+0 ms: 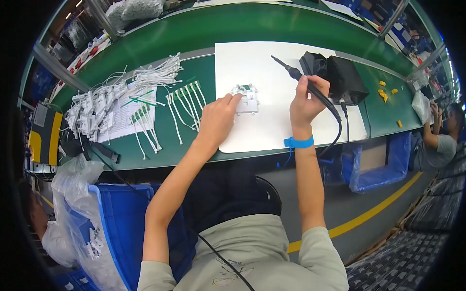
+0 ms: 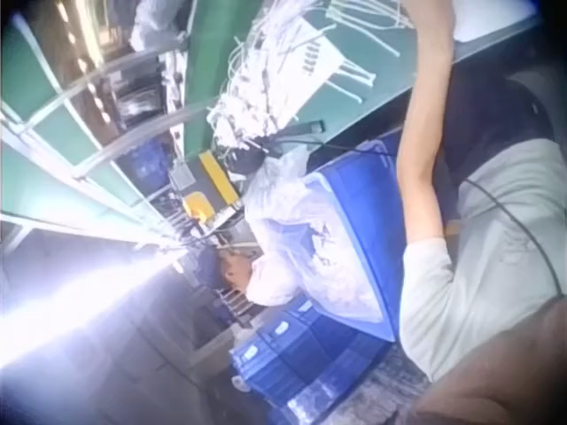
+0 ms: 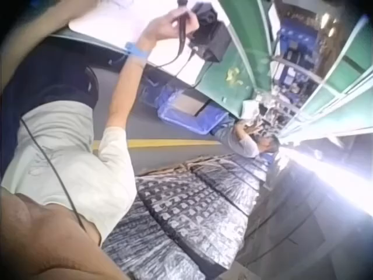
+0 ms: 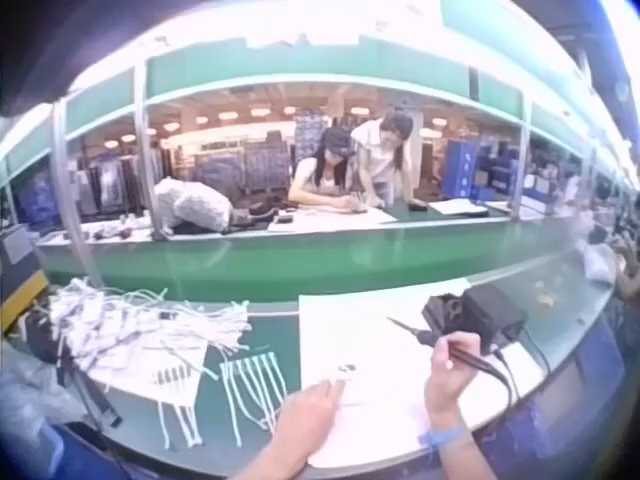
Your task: Soldering wires and components onto small circuit boards at an industrial workstation.
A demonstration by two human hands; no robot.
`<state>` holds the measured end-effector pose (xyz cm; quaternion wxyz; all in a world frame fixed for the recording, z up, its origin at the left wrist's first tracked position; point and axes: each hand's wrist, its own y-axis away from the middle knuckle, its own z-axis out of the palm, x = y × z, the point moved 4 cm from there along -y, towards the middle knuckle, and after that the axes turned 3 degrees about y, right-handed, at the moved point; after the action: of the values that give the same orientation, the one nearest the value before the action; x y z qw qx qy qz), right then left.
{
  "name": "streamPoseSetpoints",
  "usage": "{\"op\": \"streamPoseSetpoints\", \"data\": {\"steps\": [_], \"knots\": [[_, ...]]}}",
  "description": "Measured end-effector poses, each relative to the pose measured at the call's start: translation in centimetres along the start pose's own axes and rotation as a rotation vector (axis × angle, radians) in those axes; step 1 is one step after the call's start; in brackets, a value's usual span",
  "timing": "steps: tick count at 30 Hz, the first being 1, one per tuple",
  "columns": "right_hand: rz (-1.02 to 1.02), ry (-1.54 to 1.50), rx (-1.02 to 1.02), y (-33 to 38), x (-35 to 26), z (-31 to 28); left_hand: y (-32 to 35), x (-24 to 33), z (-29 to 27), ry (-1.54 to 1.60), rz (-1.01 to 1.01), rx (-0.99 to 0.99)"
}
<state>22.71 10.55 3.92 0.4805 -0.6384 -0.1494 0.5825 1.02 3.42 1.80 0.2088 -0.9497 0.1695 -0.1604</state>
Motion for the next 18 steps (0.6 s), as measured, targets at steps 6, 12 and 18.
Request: {"op": "streamPoseSetpoints", "data": {"steps": [6,12,18], "knots": [[0.028,-0.014,-0.008,0.3,0.0,-0.2,1.6,1.1,-0.1,-0.108,0.088,0.006],[0.086,-0.151,-0.084,1.1,-0.2,0.6,2.0,2.0,0.0,-0.185,0.09,0.047],[-0.017,0.058,-0.258,1.0,-1.0,2.0,0.2,2.9,2.2,-0.179,-0.028,0.017]]}}
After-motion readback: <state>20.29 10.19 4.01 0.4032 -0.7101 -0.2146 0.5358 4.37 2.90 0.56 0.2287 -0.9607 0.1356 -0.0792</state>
